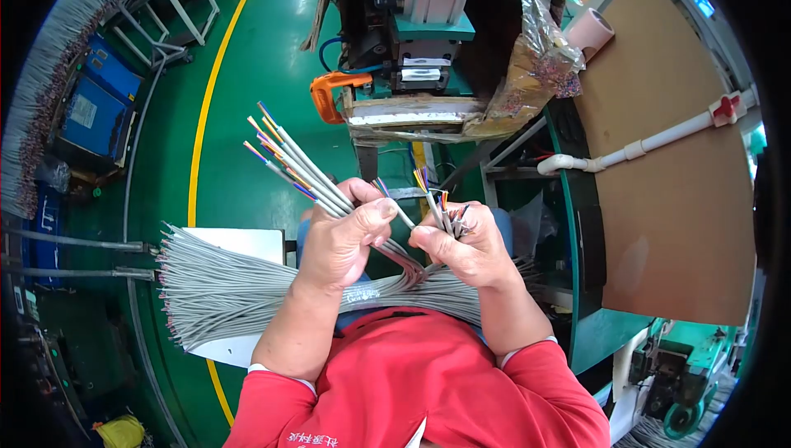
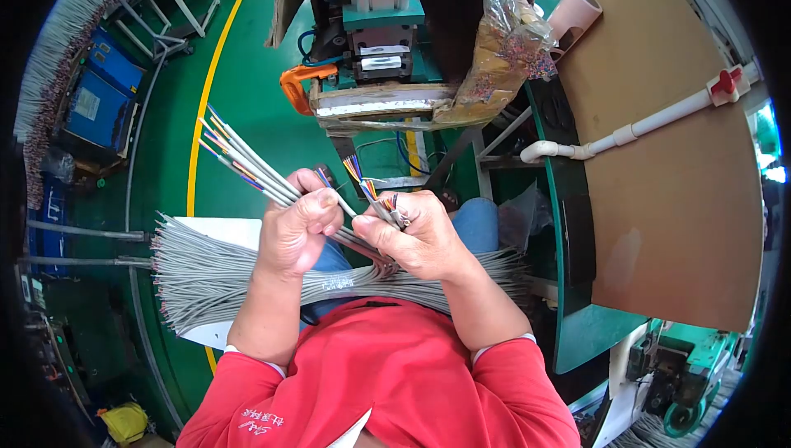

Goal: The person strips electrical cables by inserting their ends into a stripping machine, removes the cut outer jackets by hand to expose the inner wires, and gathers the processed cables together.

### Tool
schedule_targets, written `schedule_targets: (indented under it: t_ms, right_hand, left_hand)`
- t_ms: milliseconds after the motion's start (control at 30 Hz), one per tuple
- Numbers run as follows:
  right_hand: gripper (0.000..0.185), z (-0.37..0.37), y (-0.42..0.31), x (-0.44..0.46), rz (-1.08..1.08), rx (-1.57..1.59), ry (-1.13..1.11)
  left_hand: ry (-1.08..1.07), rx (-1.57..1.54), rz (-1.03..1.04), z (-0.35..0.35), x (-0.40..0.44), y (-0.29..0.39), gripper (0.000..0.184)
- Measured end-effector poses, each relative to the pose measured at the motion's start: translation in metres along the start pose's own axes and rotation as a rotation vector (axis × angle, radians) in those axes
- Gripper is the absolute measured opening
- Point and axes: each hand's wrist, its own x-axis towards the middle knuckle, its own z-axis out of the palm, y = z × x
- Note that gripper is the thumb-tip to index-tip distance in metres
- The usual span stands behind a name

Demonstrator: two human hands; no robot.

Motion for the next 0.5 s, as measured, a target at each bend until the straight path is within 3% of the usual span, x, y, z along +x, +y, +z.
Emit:
schedule_targets:
  t_ms: [33, 167, 300, 433, 500]
  right_hand:
    - [0.016, 0.001, 0.001, 0.0, 0.006, 0.006, 0.004]
    - [0.016, 0.008, 0.005, 0.001, -0.029, 0.016, 0.035]
    - [0.017, 0.002, 0.002, 0.0, 0.007, -0.015, -0.004]
    - [0.019, 0.003, 0.002, 0.0, -0.171, -0.193, -0.01]
    - [0.02, 0.0, 0.0, 0.002, -0.096, -0.151, 0.053]
  left_hand:
    - [0.004, -0.147, 0.008, 0.002, 0.0, -0.002, 0.015]
    - [0.049, -0.227, -0.029, 0.012, 0.001, -0.001, 0.015]
    - [-0.042, 0.055, -0.054, 0.0, 0.003, 0.012, 0.015]
    - [0.089, -0.024, -0.032, 0.0, 0.009, 0.013, 0.019]
    - [0.086, -0.048, -0.026, -0.001, 0.012, 0.016, 0.019]
